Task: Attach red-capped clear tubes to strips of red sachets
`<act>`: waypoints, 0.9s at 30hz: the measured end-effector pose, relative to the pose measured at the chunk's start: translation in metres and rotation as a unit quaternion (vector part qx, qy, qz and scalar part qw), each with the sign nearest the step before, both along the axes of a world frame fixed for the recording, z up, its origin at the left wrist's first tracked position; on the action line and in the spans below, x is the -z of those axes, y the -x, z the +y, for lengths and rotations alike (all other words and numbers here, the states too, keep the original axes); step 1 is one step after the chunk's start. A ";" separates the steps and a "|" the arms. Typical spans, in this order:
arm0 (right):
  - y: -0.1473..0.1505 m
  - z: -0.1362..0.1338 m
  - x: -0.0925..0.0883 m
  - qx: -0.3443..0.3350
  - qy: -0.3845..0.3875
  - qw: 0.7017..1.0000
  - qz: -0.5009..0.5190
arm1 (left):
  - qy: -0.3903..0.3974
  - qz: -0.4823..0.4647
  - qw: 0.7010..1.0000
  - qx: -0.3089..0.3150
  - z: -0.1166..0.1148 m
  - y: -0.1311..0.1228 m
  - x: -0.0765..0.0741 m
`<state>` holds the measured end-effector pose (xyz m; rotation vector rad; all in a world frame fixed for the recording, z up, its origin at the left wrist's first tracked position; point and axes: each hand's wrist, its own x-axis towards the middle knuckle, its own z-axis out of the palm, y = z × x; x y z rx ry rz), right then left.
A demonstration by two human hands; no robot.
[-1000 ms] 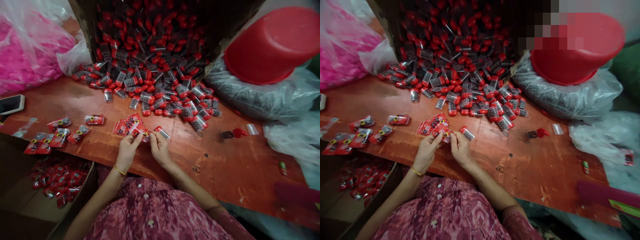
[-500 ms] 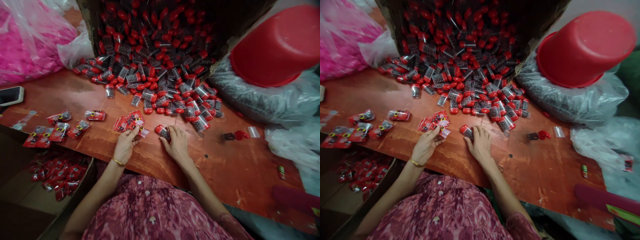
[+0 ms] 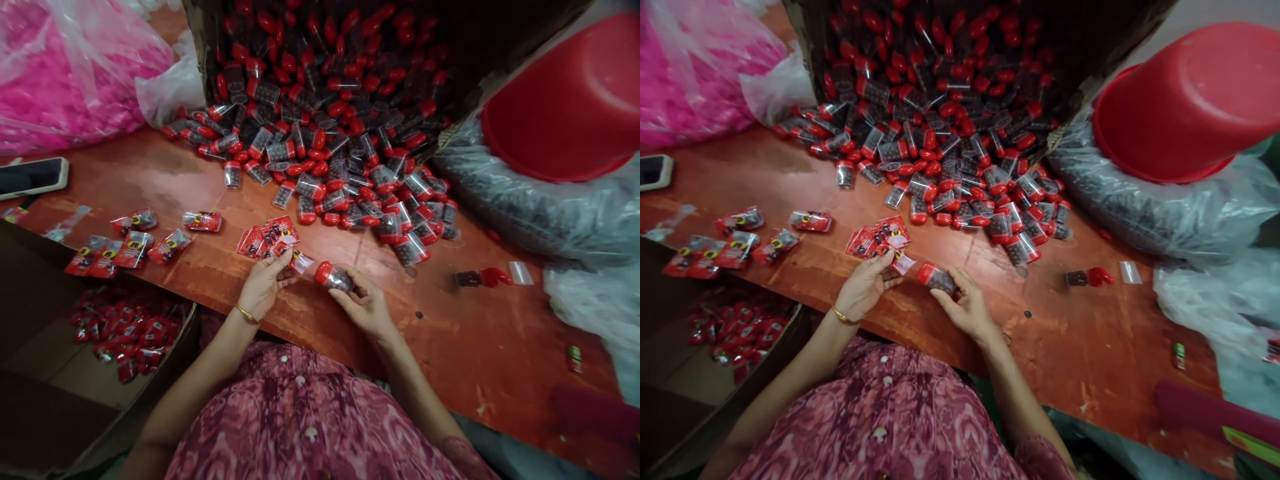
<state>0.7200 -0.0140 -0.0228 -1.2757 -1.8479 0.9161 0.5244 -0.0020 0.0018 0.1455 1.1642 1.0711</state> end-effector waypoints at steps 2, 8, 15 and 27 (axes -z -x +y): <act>0.001 -0.002 -0.011 -0.030 0.036 0.999 0.026 | -0.006 0.003 1.000 0.010 0.000 0.002 0.000; 0.007 0.000 -0.023 -0.086 0.065 0.993 0.042 | -0.052 0.043 0.997 0.040 -0.002 0.002 0.000; 0.008 0.001 -0.014 -0.070 0.085 0.993 0.046 | -0.116 0.103 0.985 0.073 -0.002 0.002 0.005; 0.035 -0.001 0.009 0.041 0.104 0.984 0.142 | -0.100 0.038 0.994 -0.028 -0.011 -0.029 0.015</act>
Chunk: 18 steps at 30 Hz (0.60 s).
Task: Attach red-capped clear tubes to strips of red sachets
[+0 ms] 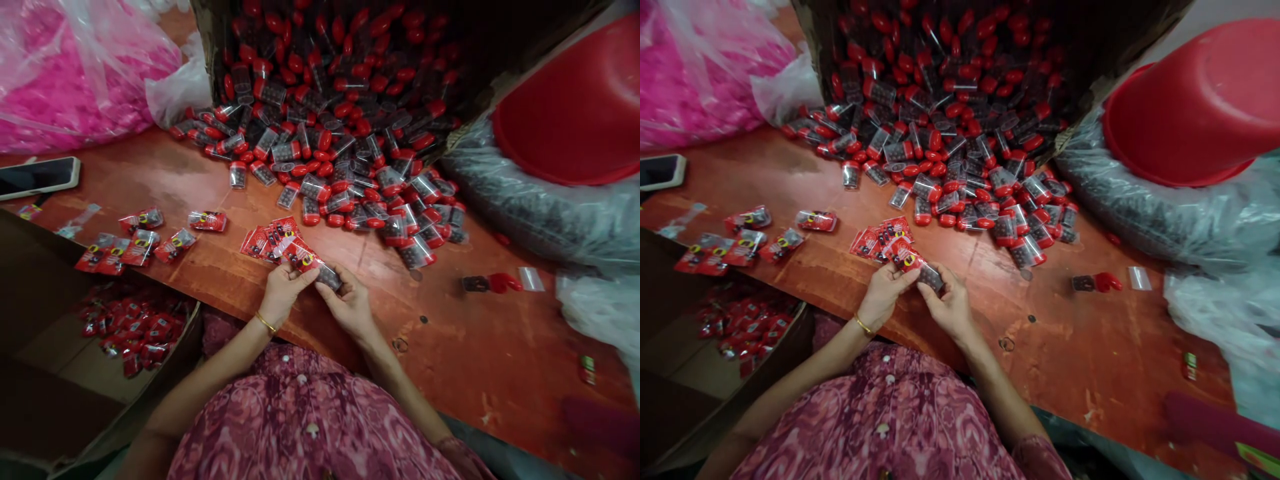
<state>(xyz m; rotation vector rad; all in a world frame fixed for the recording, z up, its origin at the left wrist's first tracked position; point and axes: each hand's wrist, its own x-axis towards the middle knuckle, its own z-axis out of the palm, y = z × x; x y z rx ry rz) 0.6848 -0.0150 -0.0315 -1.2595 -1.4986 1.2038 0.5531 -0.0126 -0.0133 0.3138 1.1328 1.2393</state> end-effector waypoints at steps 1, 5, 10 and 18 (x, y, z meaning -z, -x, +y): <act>0.004 0.000 0.000 0.007 0.006 1.000 0.007 | 0.006 -0.008 1.000 -0.001 -0.001 -0.001 -0.001; 0.014 -0.001 -0.004 0.018 0.034 0.997 0.062 | 0.003 -0.013 1.000 -0.012 0.000 -0.001 -0.006; 0.012 -0.002 -0.008 0.048 0.109 0.982 0.147 | -0.006 -0.027 0.998 -0.061 0.005 0.005 -0.009; 0.008 0.000 -0.011 0.093 0.117 0.973 0.174 | -0.010 -0.054 0.998 -0.043 0.003 0.002 -0.011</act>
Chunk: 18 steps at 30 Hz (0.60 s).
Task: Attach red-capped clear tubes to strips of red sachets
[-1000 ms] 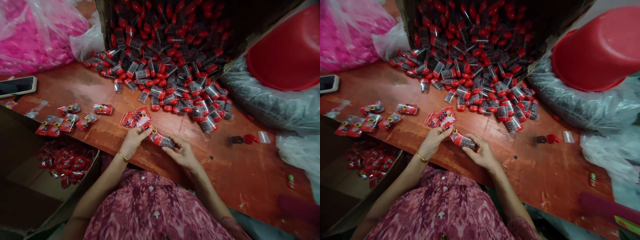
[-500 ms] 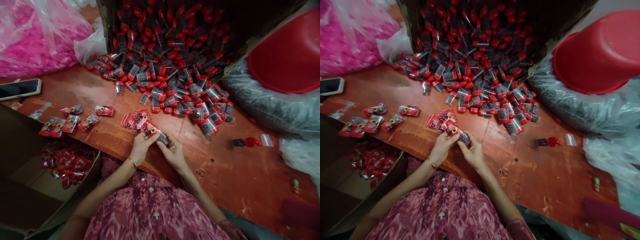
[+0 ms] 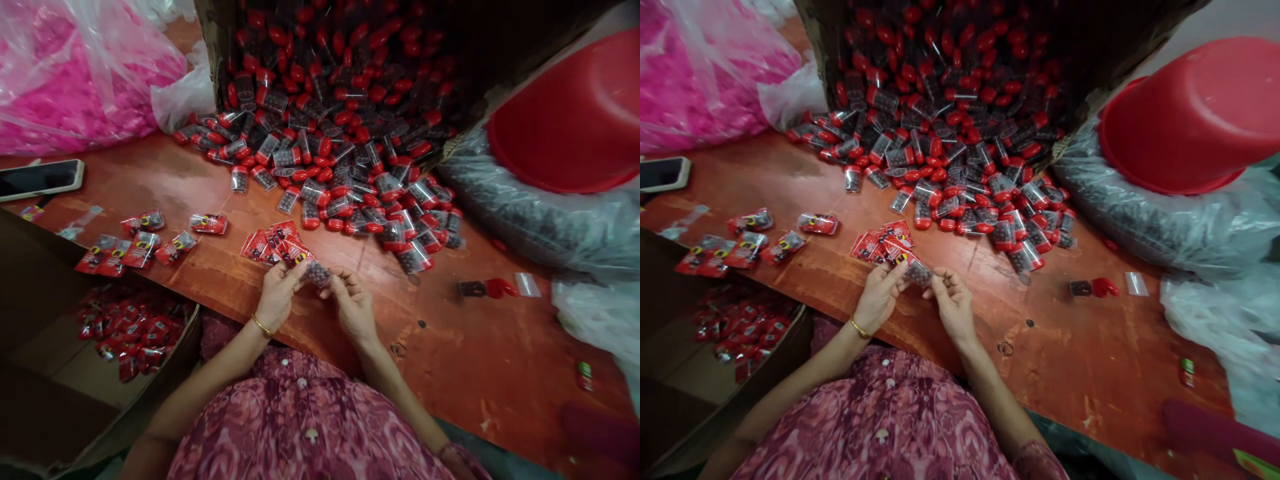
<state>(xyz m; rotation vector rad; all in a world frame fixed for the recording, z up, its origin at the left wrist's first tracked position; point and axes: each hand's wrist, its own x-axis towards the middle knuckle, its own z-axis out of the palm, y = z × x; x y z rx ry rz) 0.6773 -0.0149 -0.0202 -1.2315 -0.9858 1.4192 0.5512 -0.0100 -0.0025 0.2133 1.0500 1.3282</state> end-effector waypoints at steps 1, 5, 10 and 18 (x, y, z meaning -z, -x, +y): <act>0.002 0.001 -0.001 -0.003 0.002 1.000 -0.007 | -0.002 0.002 1.000 0.009 -0.001 -0.001 0.001; 0.019 0.004 0.001 0.015 -0.003 1.000 -0.007 | -0.008 0.033 0.997 0.067 -0.003 -0.007 0.005; 0.016 0.018 0.003 0.009 -0.079 0.990 -0.119 | 0.032 0.007 0.998 0.048 0.001 0.014 -0.003; -0.109 0.050 0.015 0.170 -0.090 0.710 -0.677 | 0.004 -0.014 0.921 -0.390 0.031 0.117 -0.012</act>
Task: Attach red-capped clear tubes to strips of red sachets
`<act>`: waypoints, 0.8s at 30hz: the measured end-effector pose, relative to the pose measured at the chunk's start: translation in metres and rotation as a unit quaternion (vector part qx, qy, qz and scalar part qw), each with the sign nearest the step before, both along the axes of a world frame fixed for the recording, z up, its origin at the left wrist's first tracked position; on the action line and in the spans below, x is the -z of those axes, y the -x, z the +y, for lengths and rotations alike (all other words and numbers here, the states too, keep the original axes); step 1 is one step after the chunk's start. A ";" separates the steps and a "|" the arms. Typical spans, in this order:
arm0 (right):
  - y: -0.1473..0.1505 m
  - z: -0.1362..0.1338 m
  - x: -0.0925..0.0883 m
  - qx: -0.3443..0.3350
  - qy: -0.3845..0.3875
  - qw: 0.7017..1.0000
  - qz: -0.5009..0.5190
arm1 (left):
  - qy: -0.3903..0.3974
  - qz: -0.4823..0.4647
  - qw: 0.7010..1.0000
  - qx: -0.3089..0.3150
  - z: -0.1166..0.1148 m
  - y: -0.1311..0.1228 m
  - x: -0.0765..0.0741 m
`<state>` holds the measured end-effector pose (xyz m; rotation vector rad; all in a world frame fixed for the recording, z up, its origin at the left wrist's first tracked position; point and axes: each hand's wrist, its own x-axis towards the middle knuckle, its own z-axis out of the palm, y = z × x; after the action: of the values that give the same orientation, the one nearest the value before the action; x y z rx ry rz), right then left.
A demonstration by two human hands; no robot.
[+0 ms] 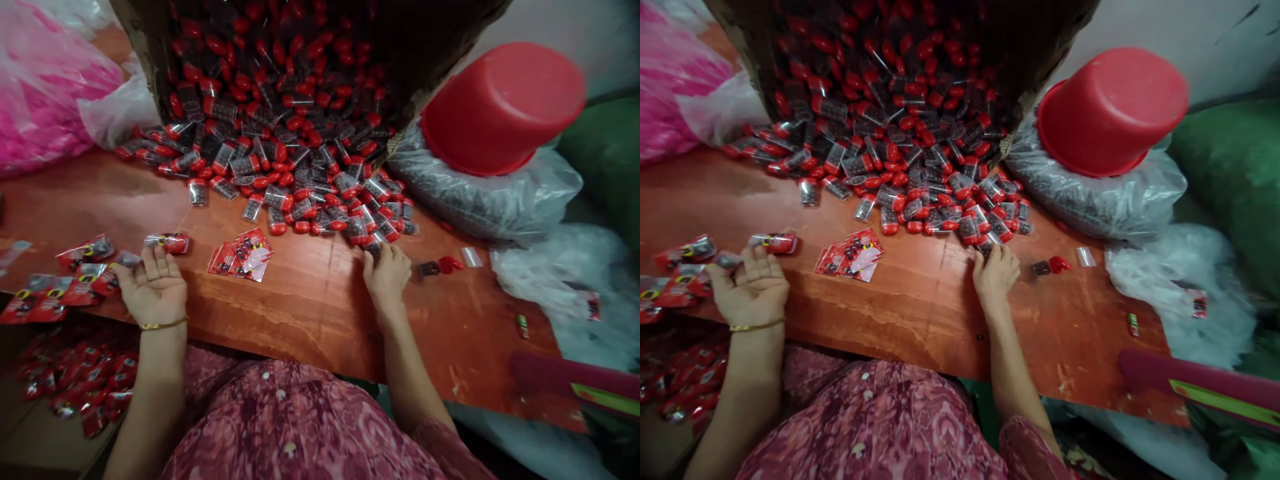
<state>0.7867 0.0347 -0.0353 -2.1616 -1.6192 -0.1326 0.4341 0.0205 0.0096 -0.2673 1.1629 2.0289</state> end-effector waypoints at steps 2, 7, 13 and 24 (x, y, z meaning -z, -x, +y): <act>-0.005 -0.003 0.010 -0.029 0.023 0.999 -0.036 | -0.025 0.027 0.999 0.011 -0.002 -0.001 -0.002; 0.032 -0.024 0.025 -0.207 -0.015 0.977 -0.037 | 0.082 0.347 0.895 0.266 -0.001 -0.041 0.007; 0.066 -0.031 0.024 -0.311 -0.029 0.950 0.006 | 0.183 0.743 0.506 0.397 0.019 -0.055 0.029; 0.086 -0.030 0.002 -0.318 -0.052 0.935 0.149 | 0.199 0.788 0.485 0.323 0.013 -0.063 0.029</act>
<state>0.7006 0.0047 -0.0377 -1.3994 -1.9721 0.2861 0.4969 0.0336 -0.0197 1.9550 2.1639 0.7677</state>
